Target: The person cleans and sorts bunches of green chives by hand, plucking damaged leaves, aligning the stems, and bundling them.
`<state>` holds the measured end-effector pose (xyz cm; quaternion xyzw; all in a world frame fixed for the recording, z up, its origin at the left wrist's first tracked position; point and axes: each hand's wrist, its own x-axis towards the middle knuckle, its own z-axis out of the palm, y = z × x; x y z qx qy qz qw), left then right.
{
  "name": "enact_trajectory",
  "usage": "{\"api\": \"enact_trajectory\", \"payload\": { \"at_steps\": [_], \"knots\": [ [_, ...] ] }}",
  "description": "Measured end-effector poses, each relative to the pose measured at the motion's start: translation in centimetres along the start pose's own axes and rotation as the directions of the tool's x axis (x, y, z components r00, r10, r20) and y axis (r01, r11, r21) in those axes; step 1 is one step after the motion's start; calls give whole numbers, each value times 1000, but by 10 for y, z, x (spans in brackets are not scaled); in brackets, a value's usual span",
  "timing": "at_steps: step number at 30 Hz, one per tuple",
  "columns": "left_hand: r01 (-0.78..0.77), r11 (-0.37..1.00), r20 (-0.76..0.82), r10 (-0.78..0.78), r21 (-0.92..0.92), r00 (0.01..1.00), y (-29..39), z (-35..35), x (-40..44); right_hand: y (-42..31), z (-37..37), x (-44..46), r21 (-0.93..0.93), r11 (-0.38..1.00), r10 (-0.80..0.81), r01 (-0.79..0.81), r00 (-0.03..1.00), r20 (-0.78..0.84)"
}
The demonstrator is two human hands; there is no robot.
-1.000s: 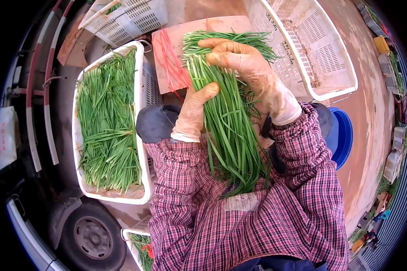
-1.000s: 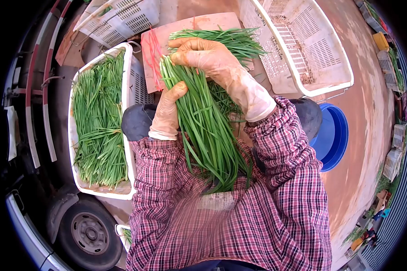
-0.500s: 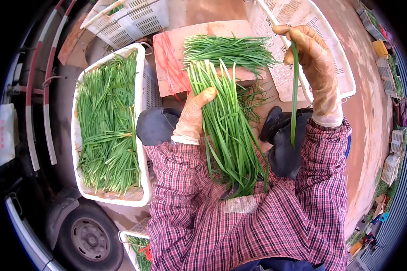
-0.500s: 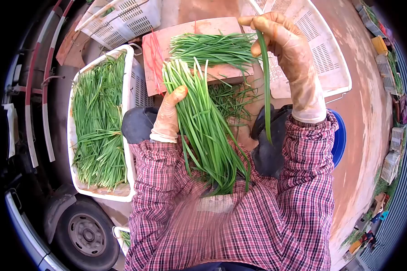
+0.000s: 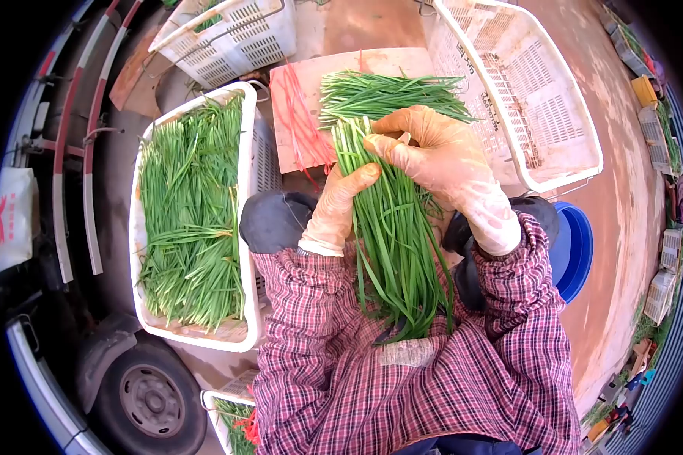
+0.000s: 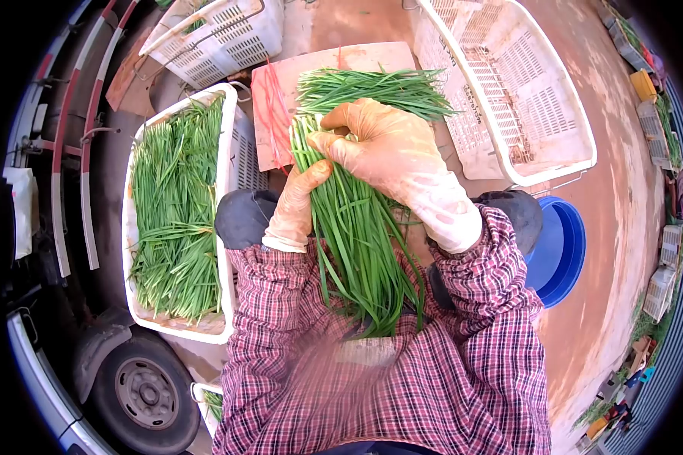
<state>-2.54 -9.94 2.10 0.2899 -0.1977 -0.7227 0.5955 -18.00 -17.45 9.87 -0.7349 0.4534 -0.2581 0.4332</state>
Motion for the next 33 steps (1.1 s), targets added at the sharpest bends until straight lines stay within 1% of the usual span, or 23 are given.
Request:
{"api": "enact_trajectory", "payload": {
  "at_steps": [1, 2, 4, 6, 7, 8, 9, 10, 12, 13, 16, 17, 19, 20, 21, 22, 23, 25, 26, 27, 28, 30, 33],
  "knots": [
    [-3, 1000, 7, 3, -8, 1000, -3, -4, 1, -8, 0, 3, -155, 988, 27, -24, 999, 18],
    [-4, 1000, 6, 4, -10, 1000, -4, -6, 1, -12, 3, 5, -156, 987, 28, -24, 999, 20],
    [-6, 1000, 23, 6, 25, 1000, -2, -4, 1, -16, 8, 10, -331, 943, -38, 38, 999, 5],
    [-22, 999, 38, 21, 27, 999, -2, -6, 1, -9, 11, 14, -321, 947, -30, 34, 999, 19],
    [-7, 1000, 16, 6, 19, 1000, -4, -11, 0, -1, 13, 17, -150, 987, 69, -54, 993, 99],
    [10, 1000, -4, -10, 11, 1000, -6, -15, 0, 5, 14, 19, 17, 987, 152, -159, 969, 192],
    [1, 1000, -16, 0, 24, 1000, -7, -15, -1, 3, 14, 20, 61, 973, 205, -223, 956, 211],
    [4, 1000, -17, -3, 22, 1000, -7, -15, -1, 1, 12, 19, 61, 972, 209, -226, 955, 211],
    [14, 1000, 5, -14, -2, 1000, -6, -15, -1, -8, 5, 17, -52, 967, 254, -249, 944, 211],
    [-2, 1000, -15, 2, 17, 1000, -6, -13, -1, -12, 3, 15, -122, 976, 201, -179, 959, 202],
    [1, 1000, 1, -1, -7, 1000, -5, -9, -1, -9, 6, 13, -130, 974, 211, -187, 956, 206],
    [3, 1000, -17, -3, -1, 1000, -5, -7, -3, -9, 5, 11, -130, 973, 214, -190, 955, 204],
    [10, 1000, 4, -10, -13, 1000, -10, -13, -3, -8, 5, 10, -15, 973, 230, -232, 948, 219],
    [16, 1000, 25, -15, -24, 1000, -11, -16, -3, -5, 6, 11, -13, 972, 230, -233, 948, 218],
    [18, 1000, 25, -17, -22, 1000, -10, -16, -3, 1, 9, 11, 161, 949, 223, -271, 938, 265],
    [39, 999, 52, -37, -38, 998, -10, -16, -4, 5, 9, 12, 327, 894, 206, -306, 929, 308],
    [58, 997, 81, -54, -52, 995, -9, -16, -4, 8, 6, 13, 328, 894, 205, -305, 930, 306],
    [48, 997, 104, -42, -55, 994, -8, -12, -4, 13, 0, 13, 451, 837, 151, -310, 923, 353],
    [36, 998, 126, -29, -59, 992, -8, -10, -3, 15, -2, 12, 451, 838, 151, -308, 924, 351],
    [35, 998, 128, -28, -59, 991, -10, -11, -1, 19, -2, 12, 503, 812, 141, -296, 936, 323],
    [24, 999, 118, -18, -47, 993, -12, -13, 0, 23, -2, 11, 555, 782, 133, -283, 946, 296],
    [8, 999, 105, -4, -32, 994, -15, -16, 2, 28, -3, 12, 561, 783, 125, -268, 952, 280],
    [46, 999, 49, -45, -13, 998, -16, -18, -1, 27, -5, 9, 581, 766, 124, -275, 950, 286]
  ]
}}
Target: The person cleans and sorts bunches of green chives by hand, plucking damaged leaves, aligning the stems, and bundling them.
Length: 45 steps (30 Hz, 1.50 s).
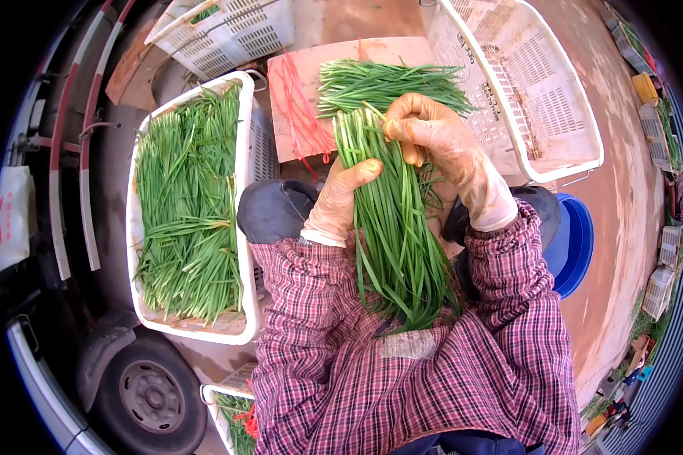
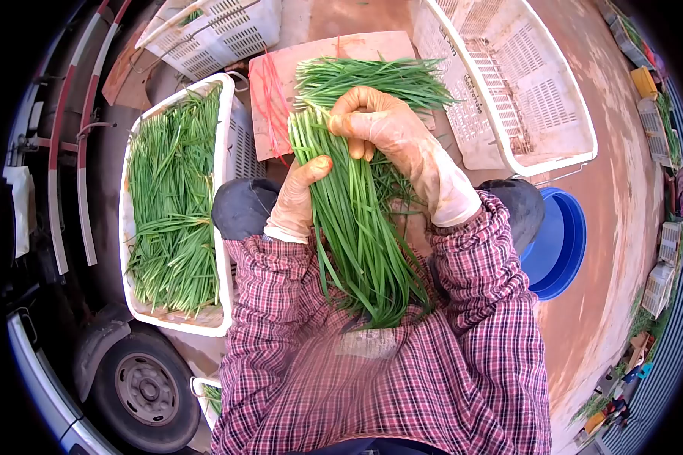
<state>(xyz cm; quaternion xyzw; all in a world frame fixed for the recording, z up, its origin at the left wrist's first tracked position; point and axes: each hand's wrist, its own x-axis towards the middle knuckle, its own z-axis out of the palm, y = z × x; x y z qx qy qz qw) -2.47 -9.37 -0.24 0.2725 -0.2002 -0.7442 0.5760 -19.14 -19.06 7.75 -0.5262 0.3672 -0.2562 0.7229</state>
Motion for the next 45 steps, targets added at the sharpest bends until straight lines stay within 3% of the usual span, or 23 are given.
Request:
{"api": "enact_trajectory", "payload": {
  "at_steps": [3, 7, 11, 13, 15, 17, 18, 21, 22, 23, 24, 25, 27, 28, 31, 36, 38, 41, 45],
  "knots": [
    [-47, 994, -14, 49, 101, 999, -1, 4, 2, -1, 1, -4, 39, 999, -25, 24, 999, 23],
    [24, 999, -78, -22, 27, 997, 5, 3, -2, -8, 3, -12, 170, 983, -71, 67, 997, 19],
    [-51, 998, -72, 55, 46, 996, 7, 9, -5, -24, -16, -22, 169, 979, -117, 117, 993, -9],
    [-54, 998, -114, 56, 19, 992, 6, 9, -7, -32, -32, -25, 201, 947, -238, 249, 968, -79],
    [-46, 999, -93, 45, -9, 995, 8, 10, -9, -44, -34, -30, -161, 976, -184, 149, 955, -234],
    [-32, 999, -64, 30, -39, 998, 7, 9, -9, -32, -35, -27, -562, 827, -220, 20, 931, -290],
    [-14, 996, -45, 11, -85, 999, 4, 5, -8, -41, -16, -32, -584, 810, -173, -54, 930, -325],
    [34, 988, -21, -38, -149, 999, 1, 3, -9, -15, -1, -33, -491, 857, -272, 155, 946, -175],
    [47, 987, -51, -56, -151, 997, 1, 2, -10, -14, 9, -34, -549, 812, -291, 196, 953, -89],
    [64, 986, -80, -76, -152, 994, 1, 1, -9, -14, 17, -35, -600, 763, -305, 241, 952, -6],
    [62, 982, -15, -66, -178, 998, 0, -4, -7, -9, 21, -29, -714, 602, -400, 358, 909, 119],
    [72, 982, -16, -76, -173, 997, 0, -8, -7, -6, 24, -27, -711, 608, -400, 353, 910, 110],
    [76, 988, -47, -83, -131, 995, -3, -19, -8, -6, 30, -23, -860, 357, -430, 365, 881, 195],
    [68, 989, -89, -81, -132, 993, -6, -24, -5, -4, 30, -21, -858, 429, -358, 283, 925, 126],
    [167, 959, -30, -178, -230, 983, -6, -33, -4, 2, 24, -18, -868, 397, -395, 298, 909, 131],
    [139, 956, -27, -151, -260, 988, -2, -16, -4, 4, 21, -17, -875, 414, -376, 252, 923, 88],
    [141, 955, 6, -145, -262, 989, -3, -20, -3, -2, 22, -18, -831, 540, -224, 134, 975, 12],
    [150, 942, 70, -135, -300, 988, -6, -26, -2, -1, 22, -19, -799, 587, -240, 128, 971, -20],
    [157, 943, 100, -133, -295, 986, -12, -38, 0, -19, 33, -20, -861, 508, -134, 1, 988, -78]
  ]
}}
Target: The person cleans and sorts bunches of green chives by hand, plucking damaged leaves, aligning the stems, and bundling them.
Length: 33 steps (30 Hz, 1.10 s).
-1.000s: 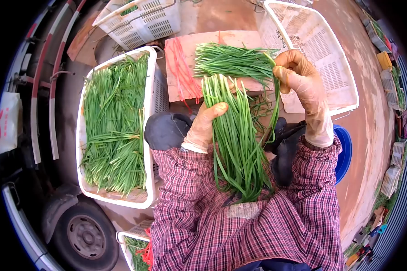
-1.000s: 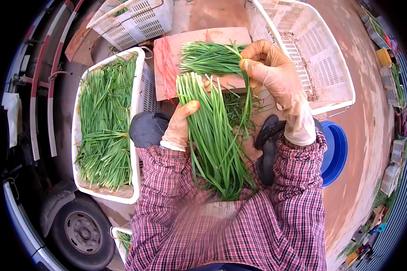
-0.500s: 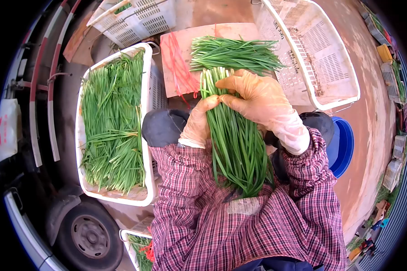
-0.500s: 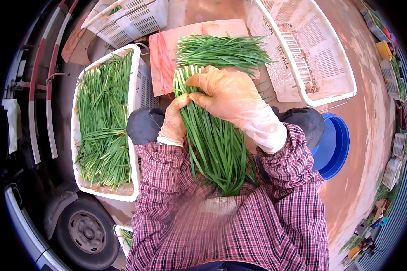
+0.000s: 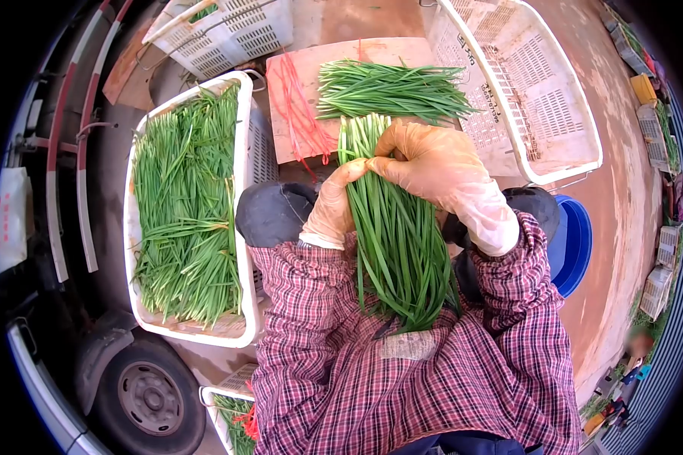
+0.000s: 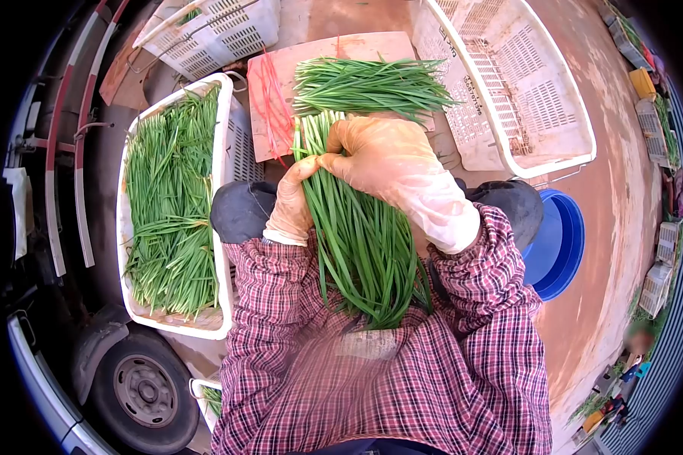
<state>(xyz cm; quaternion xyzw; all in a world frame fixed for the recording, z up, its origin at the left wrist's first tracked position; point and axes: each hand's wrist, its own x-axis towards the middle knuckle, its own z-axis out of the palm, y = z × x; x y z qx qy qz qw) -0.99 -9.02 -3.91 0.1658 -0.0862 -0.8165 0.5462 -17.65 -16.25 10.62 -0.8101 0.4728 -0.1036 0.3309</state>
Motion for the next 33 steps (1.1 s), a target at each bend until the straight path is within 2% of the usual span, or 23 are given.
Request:
{"api": "enact_trajectory", "payload": {
  "at_steps": [2, 3, 4, 5, 8, 10, 12, 14, 16, 18, 20, 21, 23, 27, 31, 33],
  "knots": [
    [-14, 999, -142, 19, 34, 990, -2, 11, -1, 3, 2, 4, 14, 999, 30, -31, 998, 54],
    [-7, 999, -141, 11, 34, 990, -1, 11, -2, 7, 2, 6, 15, 999, 37, -38, 998, 51],
    [-5, 999, -101, 10, 54, 995, 0, 10, -2, 11, 1, 9, 306, 941, 93, -148, 978, 187],
    [-4, 997, -60, 9, 72, 998, 0, 9, -3, 14, 1, 9, 549, 788, 102, -278, 939, 330],
    [-55, 990, 7, 55, 129, 998, -2, 16, -1, 12, 6, 11, 625, 725, 110, -290, 944, 310],
    [-62, 988, -17, 65, 142, 998, 0, 18, -3, 8, 6, 11, 598, 730, 141, -331, 929, 342],
    [-62, 975, -29, 69, 212, 997, -1, 22, -6, 10, 9, 11, 628, 728, 82, -274, 945, 317],
    [-38, 978, -24, 44, 203, 999, 0, 24, -2, 11, 6, 11, 623, 734, 73, -271, 943, 325],
    [-65, 938, 4, 68, 340, 998, 3, 28, 0, 11, 6, 13, 548, 804, 47, -231, 944, 328],
    [-63, 934, 5, 66, 353, 998, 2, 32, 0, 12, 8, 12, 528, 822, 47, -211, 951, 306],
    [-90, 927, -136, 148, 363, 980, -1, 35, -1, 15, 13, 14, 619, 739, 67, -268, 942, 328],
    [-92, 927, -134, 150, 364, 980, 0, 33, -2, 18, 15, 14, 619, 740, 65, -265, 943, 327],
    [-68, 914, -105, 120, 401, 987, 1, 28, -3, 26, 15, 13, 840, 485, -80, -244, 944, 320],
    [-118, 913, -16, 135, 391, 991, 4, 56, -3, 16, -2, 4, 888, 421, -88, -188, 965, 246],
    [-81, 891, -24, 103, 446, 994, 6, 65, -5, 20, -5, -2, 887, 422, -91, -189, 964, 249],
    [-85, 890, -8, 99, 448, 995, 4, 64, -1, 26, 1, -4, 951, 261, -151, -166, 966, 210]
  ]
}}
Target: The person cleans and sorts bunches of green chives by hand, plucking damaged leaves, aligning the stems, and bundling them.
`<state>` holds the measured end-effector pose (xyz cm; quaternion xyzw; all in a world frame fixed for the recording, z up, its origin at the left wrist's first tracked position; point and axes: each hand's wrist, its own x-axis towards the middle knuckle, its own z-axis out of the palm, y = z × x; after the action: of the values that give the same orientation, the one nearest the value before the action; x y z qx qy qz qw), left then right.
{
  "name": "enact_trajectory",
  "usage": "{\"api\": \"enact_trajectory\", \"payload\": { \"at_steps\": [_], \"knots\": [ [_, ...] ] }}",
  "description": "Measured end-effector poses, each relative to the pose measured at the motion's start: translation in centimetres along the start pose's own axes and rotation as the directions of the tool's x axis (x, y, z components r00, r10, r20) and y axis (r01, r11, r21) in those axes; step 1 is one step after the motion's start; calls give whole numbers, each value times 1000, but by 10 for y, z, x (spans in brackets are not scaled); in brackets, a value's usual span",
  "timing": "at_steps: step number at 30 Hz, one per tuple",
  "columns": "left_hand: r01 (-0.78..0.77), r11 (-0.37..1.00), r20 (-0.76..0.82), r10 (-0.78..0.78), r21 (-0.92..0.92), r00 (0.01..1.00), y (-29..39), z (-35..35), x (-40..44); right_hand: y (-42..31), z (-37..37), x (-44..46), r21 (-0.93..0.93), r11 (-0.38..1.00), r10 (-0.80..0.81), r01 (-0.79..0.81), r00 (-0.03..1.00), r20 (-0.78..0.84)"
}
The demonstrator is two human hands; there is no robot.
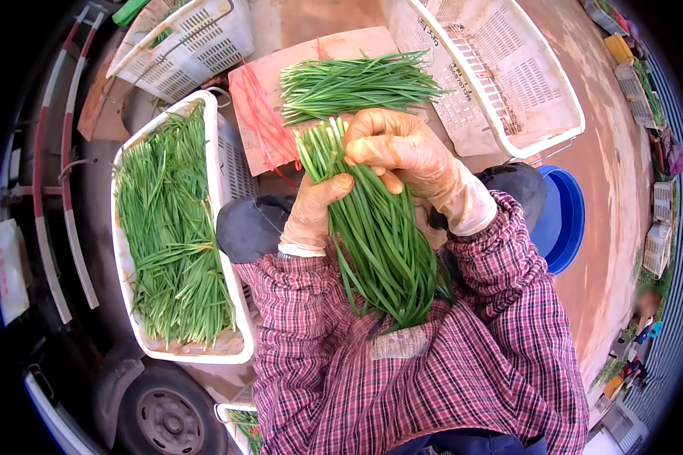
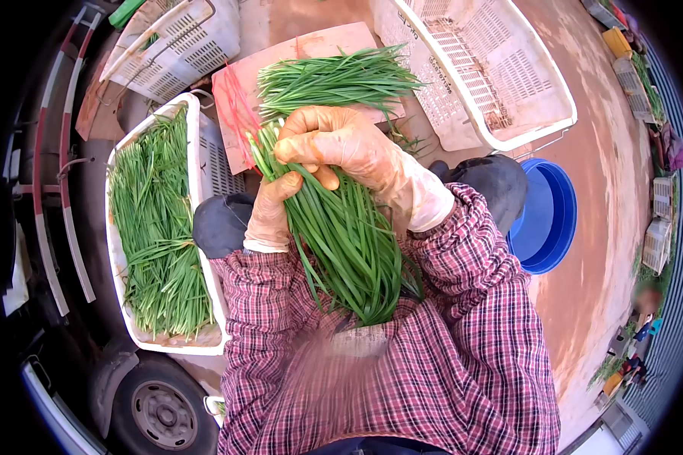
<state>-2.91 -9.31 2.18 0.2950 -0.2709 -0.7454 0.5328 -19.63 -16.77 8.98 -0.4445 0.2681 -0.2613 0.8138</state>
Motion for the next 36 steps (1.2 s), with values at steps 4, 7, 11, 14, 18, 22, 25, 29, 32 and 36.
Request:
{"api": "enact_trajectory", "payload": {
  "at_steps": [4, 7, 11, 14, 18, 22, 25, 29, 32, 36],
  "knots": [
    [11, 991, -38, -17, -137, 999, -13, -14, 1, 2, -16, -2, 176, 971, -166, 164, 986, 1],
    [10, 987, -69, -22, -163, 997, -11, -18, -1, -11, -40, -15, 195, 942, -278, 273, 961, -4],
    [25, 976, -45, -36, -215, 998, -10, -15, -4, -14, -52, -36, -256, 964, -134, 71, 962, -238],
    [24, 974, -14, -27, -224, 1000, -13, -17, -3, 23, -54, -51, -496, 859, -111, -129, 898, -426],
    [52, 956, 23, -48, -289, 999, -18, -20, -1, 53, -29, -72, 140, 965, 250, -223, 941, -228],
    [0, 982, -71, -13, -191, 997, -12, -13, -2, 39, -3, -60, 245, 952, 242, -186, 944, -222],
    [-39, 986, -135, 17, -161, 991, -12, -12, 2, 58, -9, -48, 130, 970, 234, -203, 925, -300],
    [-88, 989, -163, 67, -122, 984, -11, -10, 1, 55, -1, -46, -129, 981, 93, -144, 937, -336],
    [-76, 992, -175, 57, -102, 983, -8, -9, -1, 52, 10, -41, -194, 963, 107, -186, 928, -356],
    [-66, 996, -213, 51, -64, 976, -8, -8, -10, 70, 2, -34, -222, 965, 19, -141, 879, -477]
  ]
}}
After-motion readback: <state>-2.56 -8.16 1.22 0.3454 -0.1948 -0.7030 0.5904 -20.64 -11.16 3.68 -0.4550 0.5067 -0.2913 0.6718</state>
